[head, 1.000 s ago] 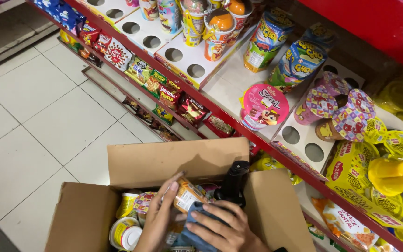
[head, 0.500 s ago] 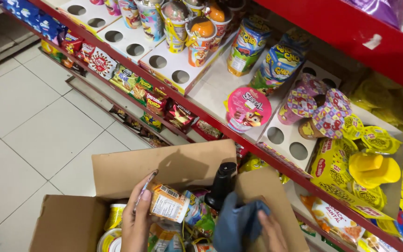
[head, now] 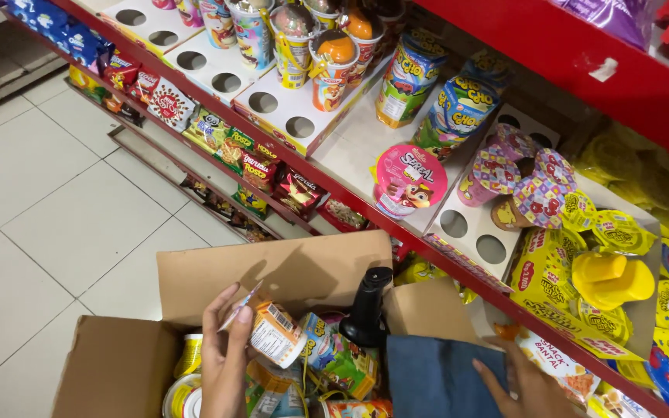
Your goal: The recorder takes snack containers out of a cardboard box, wipes them with a cloth, scans their barcodes with a handheld device, and stocks them onto grocery store shelves.
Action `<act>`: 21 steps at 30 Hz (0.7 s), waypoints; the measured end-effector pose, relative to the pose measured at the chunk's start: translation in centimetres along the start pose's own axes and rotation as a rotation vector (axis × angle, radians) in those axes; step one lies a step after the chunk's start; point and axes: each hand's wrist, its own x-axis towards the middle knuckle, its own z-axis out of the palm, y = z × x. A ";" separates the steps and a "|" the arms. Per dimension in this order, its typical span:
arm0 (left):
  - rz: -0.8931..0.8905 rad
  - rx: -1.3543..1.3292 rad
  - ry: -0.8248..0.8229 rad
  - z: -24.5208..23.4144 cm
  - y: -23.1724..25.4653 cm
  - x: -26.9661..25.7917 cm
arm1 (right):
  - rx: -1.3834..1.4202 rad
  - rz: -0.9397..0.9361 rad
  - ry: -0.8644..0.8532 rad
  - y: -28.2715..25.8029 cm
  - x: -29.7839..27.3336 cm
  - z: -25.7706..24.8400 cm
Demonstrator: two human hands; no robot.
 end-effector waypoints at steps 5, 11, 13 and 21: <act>0.017 -0.024 -0.038 0.4 -0.3 -0.4 | 0.079 -0.242 0.482 -7.7 -1.3 -2.4; 0.104 -0.005 -0.073 0.5 -0.8 -0.6 | 0.189 -0.392 0.147 -15.7 0.3 -3.1; 0.088 -0.005 -0.067 0.4 -0.7 -0.7 | 0.000 -0.799 0.208 -17.3 1.3 -3.4; 0.057 -0.009 -0.058 0.1 -0.2 -0.9 | -0.433 -0.952 0.236 -15.8 4.7 0.3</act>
